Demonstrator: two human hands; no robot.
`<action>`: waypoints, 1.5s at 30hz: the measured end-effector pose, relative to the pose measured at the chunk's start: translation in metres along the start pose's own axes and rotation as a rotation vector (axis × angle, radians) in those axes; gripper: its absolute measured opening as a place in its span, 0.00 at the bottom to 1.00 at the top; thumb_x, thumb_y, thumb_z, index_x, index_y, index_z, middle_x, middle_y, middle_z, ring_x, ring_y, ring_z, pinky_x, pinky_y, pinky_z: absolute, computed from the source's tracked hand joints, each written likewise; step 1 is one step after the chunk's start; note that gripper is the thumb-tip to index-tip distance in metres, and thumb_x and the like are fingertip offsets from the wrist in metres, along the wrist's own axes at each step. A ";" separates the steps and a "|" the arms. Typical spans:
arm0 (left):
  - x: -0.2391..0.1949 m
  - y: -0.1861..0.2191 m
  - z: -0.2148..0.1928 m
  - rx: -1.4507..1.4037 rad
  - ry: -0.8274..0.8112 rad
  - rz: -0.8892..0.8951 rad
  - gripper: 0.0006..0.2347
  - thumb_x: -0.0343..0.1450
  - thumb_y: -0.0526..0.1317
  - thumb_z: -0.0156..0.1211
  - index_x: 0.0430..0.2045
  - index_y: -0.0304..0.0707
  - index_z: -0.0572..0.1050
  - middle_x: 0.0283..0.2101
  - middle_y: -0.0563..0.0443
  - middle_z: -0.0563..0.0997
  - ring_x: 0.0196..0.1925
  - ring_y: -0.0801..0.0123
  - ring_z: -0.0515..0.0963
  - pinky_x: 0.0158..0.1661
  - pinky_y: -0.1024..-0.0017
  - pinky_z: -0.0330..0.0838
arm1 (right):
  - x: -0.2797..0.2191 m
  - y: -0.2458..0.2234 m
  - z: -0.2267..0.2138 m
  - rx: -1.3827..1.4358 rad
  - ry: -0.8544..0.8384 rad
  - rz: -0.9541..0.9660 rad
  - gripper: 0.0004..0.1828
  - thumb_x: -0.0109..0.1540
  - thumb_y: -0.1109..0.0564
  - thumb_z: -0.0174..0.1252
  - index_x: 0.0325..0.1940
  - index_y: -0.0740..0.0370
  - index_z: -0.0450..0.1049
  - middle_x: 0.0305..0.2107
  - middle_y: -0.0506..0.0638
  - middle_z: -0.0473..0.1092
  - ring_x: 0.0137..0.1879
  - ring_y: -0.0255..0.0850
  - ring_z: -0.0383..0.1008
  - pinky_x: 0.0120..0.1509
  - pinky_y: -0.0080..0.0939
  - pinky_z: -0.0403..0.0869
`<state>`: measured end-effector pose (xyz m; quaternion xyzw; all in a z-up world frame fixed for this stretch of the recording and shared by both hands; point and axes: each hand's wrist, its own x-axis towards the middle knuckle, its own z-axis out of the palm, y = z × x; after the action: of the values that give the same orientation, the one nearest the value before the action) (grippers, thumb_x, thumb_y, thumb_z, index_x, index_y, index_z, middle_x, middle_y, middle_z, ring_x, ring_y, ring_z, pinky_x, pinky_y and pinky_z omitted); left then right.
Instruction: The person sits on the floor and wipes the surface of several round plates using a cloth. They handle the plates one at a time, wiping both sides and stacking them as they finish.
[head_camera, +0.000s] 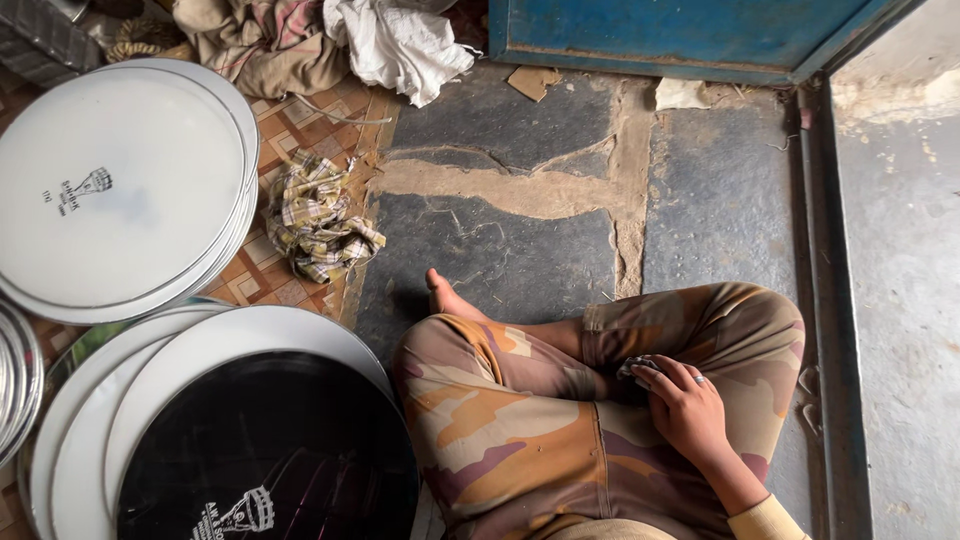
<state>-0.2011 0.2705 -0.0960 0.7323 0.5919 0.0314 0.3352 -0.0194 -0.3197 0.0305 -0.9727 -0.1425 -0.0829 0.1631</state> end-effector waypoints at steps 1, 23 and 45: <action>-0.003 -0.001 -0.002 -0.007 -0.004 -0.006 0.25 0.74 0.54 0.66 0.54 0.29 0.73 0.46 0.39 0.75 0.52 0.50 0.70 0.51 0.53 0.64 | 0.000 0.000 0.000 -0.001 0.004 -0.003 0.21 0.57 0.60 0.58 0.54 0.48 0.78 0.51 0.48 0.74 0.54 0.47 0.75 0.53 0.47 0.74; -0.009 0.082 -0.039 -0.523 0.004 0.065 0.18 0.75 0.48 0.64 0.47 0.30 0.74 0.40 0.49 0.74 0.44 0.63 0.69 0.45 0.63 0.63 | -0.004 0.002 0.004 -0.016 0.009 -0.036 0.21 0.56 0.58 0.59 0.53 0.45 0.77 0.50 0.44 0.74 0.51 0.45 0.76 0.52 0.46 0.73; -0.127 0.238 0.140 -1.050 -0.655 0.275 0.12 0.75 0.43 0.63 0.41 0.31 0.76 0.35 0.59 0.74 0.37 0.75 0.68 0.38 0.72 0.61 | 0.064 -0.011 -0.061 1.918 -0.293 0.450 0.36 0.56 0.69 0.47 0.70 0.61 0.53 0.57 0.61 0.65 0.56 0.43 0.76 0.57 0.41 0.79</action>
<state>0.0251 0.0765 -0.0343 0.5113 0.2651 0.1345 0.8064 0.0304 -0.3144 0.1038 -0.4343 0.0200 0.2212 0.8730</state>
